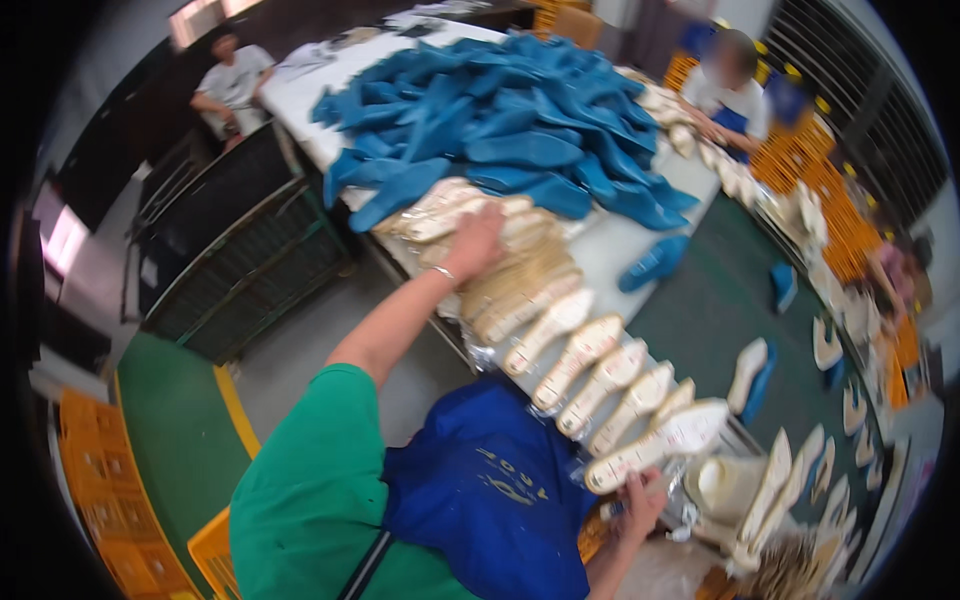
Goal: Applying glue to the edges of shoe insoles using a brush.
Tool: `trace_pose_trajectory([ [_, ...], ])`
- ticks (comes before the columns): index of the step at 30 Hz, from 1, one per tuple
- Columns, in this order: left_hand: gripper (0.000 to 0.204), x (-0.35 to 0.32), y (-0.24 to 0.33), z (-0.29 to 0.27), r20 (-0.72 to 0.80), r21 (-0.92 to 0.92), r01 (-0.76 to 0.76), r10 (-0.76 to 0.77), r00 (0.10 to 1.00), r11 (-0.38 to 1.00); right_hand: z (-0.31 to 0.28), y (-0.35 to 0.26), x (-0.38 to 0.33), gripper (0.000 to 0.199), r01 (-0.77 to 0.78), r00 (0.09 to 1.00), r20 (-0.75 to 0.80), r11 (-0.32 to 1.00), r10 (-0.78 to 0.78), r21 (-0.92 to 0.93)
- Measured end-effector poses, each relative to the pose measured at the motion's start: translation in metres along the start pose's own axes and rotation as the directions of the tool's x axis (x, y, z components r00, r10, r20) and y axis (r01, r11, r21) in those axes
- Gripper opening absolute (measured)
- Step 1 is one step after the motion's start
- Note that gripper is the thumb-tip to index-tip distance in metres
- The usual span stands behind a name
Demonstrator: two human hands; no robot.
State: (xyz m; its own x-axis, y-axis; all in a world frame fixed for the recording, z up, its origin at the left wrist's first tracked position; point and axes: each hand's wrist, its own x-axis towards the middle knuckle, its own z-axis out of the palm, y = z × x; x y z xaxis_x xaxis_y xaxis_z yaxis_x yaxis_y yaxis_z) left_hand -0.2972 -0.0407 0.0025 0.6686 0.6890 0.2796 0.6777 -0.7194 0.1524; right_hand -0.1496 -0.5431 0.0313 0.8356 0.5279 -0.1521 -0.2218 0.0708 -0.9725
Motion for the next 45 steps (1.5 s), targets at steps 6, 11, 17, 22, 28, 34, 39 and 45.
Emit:
trace_pose_trajectory([
  [6, 0.08, 0.018, 0.0, 0.034, -0.168, -0.06, 0.2, -0.207, 0.964, 0.978, -0.004, 0.006, 0.015, 0.011, 0.017, 0.998, 0.061, 1.0, -0.018, 0.013],
  [11, 0.077, 0.012, 0.007, 0.026, -0.168, 0.054, 0.14, -0.129, 0.977, 0.989, -0.039, 0.036, 0.046, 0.037, -0.331, 0.943, -0.097, 0.914, 0.317, -0.236],
  [17, 0.075, 0.006, -0.004, 0.028, -0.24, 0.1, 0.08, -0.054, 0.969, 0.992, -0.021, 0.047, 0.07, 0.051, -0.167, 0.963, 0.086, 0.817, 0.255, -0.551],
  [22, 0.072, 0.012, -0.002, 0.028, -0.253, 0.031, 0.114, -0.103, 0.962, 0.993, 0.042, 0.015, 0.053, 0.008, -0.061, 0.985, 0.16, 0.998, 0.064, -0.022],
  [28, 0.071, 0.01, -0.004, 0.026, -0.268, 0.004, 0.104, -0.099, 0.958, 0.995, 0.036, 0.018, 0.053, 0.008, -0.051, 0.99, 0.13, 0.999, 0.053, -0.013],
  [34, 0.07, 0.009, -0.005, 0.028, -0.277, 0.029, 0.104, -0.092, 0.957, 0.994, 0.032, 0.016, 0.048, 0.008, -0.034, 0.991, 0.129, 0.999, 0.034, 0.0],
  [39, 0.07, 0.009, 0.0, 0.029, -0.239, 0.03, 0.113, -0.102, 0.966, 0.993, 0.029, 0.008, 0.038, 0.008, -0.04, 0.993, 0.116, 0.999, 0.037, 0.023],
  [45, 0.066, 0.011, -0.005, 0.038, -0.277, -0.061, 0.076, -0.09, 0.957, 0.995, 0.019, 0.001, 0.023, 0.011, -0.031, 0.999, 0.045, 0.997, 0.028, 0.067],
])
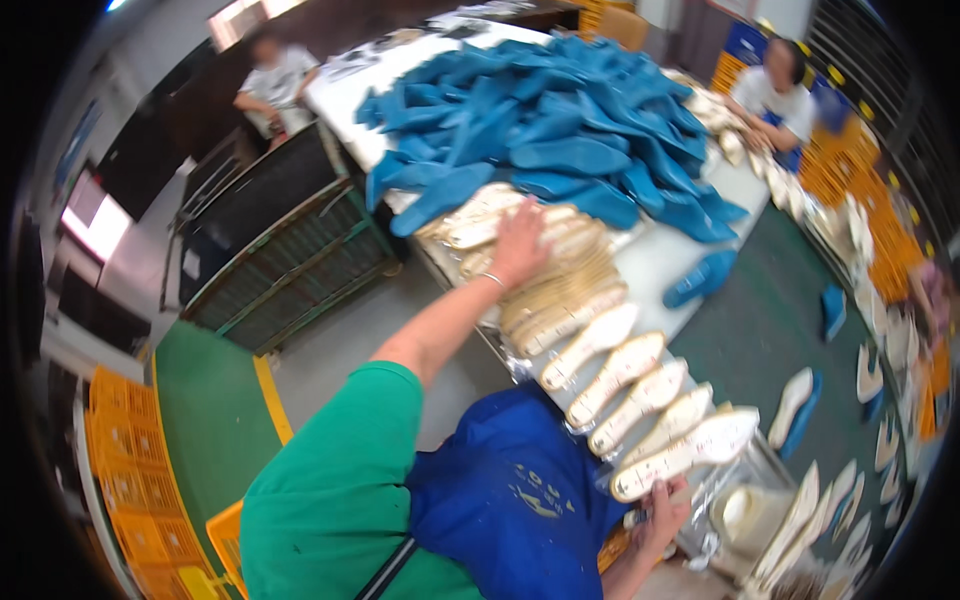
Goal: Applying glue to the edges of shoe insoles using a brush.
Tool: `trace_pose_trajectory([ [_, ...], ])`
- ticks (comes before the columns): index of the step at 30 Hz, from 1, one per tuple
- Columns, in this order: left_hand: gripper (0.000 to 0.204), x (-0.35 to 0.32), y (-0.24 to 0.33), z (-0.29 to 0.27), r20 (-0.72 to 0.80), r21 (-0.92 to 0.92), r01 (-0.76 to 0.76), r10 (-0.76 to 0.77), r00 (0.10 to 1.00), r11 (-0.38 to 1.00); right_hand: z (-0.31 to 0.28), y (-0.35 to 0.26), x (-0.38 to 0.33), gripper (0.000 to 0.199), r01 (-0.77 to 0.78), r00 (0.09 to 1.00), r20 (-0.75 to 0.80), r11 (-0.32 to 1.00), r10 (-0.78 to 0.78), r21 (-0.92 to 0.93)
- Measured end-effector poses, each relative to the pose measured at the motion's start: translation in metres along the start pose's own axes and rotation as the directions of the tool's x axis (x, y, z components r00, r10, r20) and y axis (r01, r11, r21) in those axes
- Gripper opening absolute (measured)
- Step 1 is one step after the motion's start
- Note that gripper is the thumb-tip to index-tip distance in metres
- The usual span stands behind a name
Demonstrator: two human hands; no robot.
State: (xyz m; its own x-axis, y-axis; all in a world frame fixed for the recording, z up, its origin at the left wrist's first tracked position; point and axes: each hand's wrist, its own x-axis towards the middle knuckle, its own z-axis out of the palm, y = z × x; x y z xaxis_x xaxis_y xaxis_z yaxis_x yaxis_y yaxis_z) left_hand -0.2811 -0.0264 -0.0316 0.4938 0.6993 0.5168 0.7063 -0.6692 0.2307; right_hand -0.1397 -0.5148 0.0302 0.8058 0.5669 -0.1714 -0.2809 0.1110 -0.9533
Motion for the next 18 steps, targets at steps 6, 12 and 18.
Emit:
trace_pose_trajectory([
  [6, 0.052, -0.024, 0.024, -0.043, -0.158, -0.147, -0.131, 0.107, 0.982, 0.98, -0.025, -0.008, -0.013, 0.008, 0.021, 0.997, -0.076, 0.994, -0.029, -0.11],
  [12, 0.063, -0.102, 0.076, -0.044, 0.105, -0.038, -0.173, 0.177, 0.979, 0.984, -0.032, -0.005, -0.016, 0.007, -0.002, 0.992, -0.124, 0.998, -0.006, -0.064],
  [18, 0.08, -0.119, 0.097, -0.036, 0.154, 0.057, -0.088, 0.078, 0.985, 0.995, -0.019, -0.004, -0.01, 0.009, -0.023, 0.998, -0.067, 0.996, 0.018, -0.081],
])
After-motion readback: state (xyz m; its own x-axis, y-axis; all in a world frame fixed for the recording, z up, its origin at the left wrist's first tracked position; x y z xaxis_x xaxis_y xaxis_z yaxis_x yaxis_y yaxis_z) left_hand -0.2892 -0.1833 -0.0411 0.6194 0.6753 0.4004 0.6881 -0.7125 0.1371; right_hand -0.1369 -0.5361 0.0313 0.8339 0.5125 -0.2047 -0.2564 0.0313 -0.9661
